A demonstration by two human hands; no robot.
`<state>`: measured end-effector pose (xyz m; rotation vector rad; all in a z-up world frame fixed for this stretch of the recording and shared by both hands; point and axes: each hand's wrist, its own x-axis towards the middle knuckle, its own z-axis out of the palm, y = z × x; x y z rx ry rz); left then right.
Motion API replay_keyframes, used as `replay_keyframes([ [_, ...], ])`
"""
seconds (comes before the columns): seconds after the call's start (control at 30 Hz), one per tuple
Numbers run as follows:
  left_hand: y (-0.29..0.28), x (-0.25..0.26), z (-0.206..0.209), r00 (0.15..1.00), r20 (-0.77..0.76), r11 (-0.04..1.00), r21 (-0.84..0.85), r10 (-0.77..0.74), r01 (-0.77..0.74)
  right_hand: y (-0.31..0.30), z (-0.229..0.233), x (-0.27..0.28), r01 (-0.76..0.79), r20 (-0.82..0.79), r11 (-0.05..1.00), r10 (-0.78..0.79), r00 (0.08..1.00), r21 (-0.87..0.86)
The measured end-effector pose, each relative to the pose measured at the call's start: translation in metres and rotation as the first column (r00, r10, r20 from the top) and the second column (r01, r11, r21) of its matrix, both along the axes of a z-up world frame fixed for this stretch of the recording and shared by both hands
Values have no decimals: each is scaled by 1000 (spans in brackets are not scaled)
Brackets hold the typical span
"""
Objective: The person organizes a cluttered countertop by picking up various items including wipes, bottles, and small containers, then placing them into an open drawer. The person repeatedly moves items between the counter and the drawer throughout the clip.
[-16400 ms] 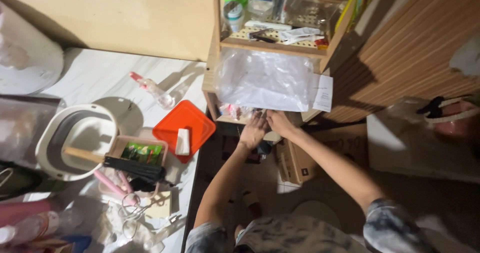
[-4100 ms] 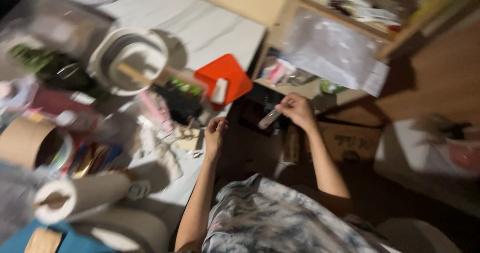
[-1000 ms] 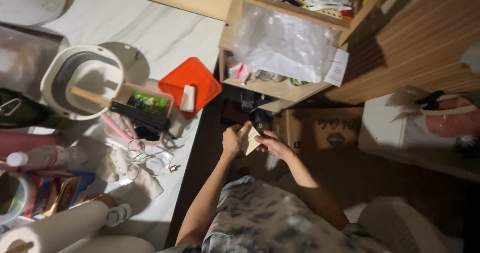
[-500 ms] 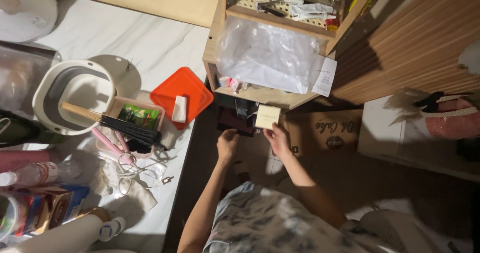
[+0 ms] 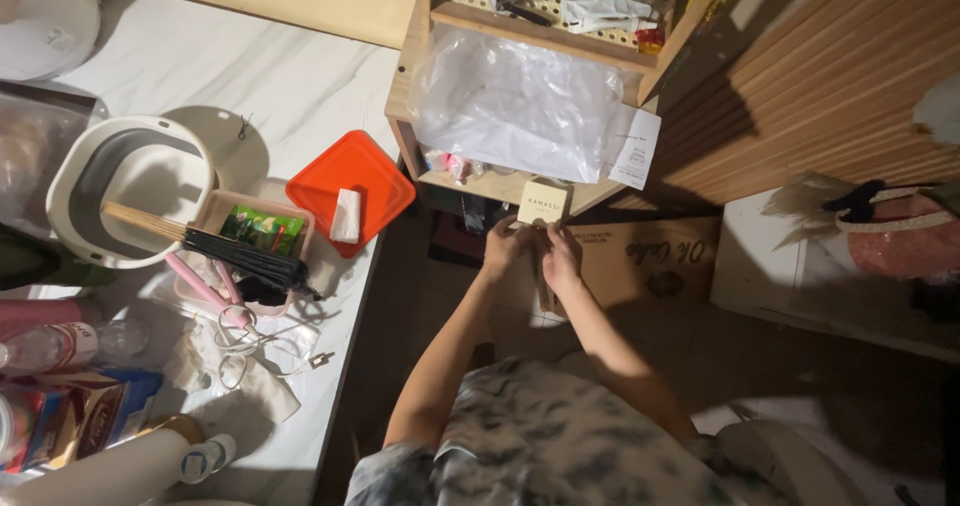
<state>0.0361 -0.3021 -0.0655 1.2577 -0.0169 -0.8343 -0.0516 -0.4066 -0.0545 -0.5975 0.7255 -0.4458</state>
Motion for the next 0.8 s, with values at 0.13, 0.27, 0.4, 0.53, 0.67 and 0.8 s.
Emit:
replay_keyframes([
  [0.13, -13, -1, -3, 998, -24, 996, 77, 52, -50, -8, -1, -9, -36, -63, 999, 36, 997, -7],
  [0.27, -16, -3, 10, 994, 34, 987, 116, 106, -110, -18, -4, -3, -68, -67, 998, 68, 995, 1],
  [0.4, -15, 8, 52, 611, 782, 825, 265, 120, -500, -16, -6, 7, -94, -109, 983, 112, 988, 157],
  [0.53, -22, 54, 83, 641, 767, 877, 303, 6, -372, 6, 3, 0, -117, -129, 990, 106, 986, -76],
  [0.67, -41, 103, 70, 286, 956, 906, 178, -66, -385, 23, 14, 3, -190, -161, 961, 160, 974, -199],
  [0.8, -45, 118, 46, 418, 897, 941, 257, -147, -222, 16, 12, 34, -199, -132, 963, 177, 975, -180],
])
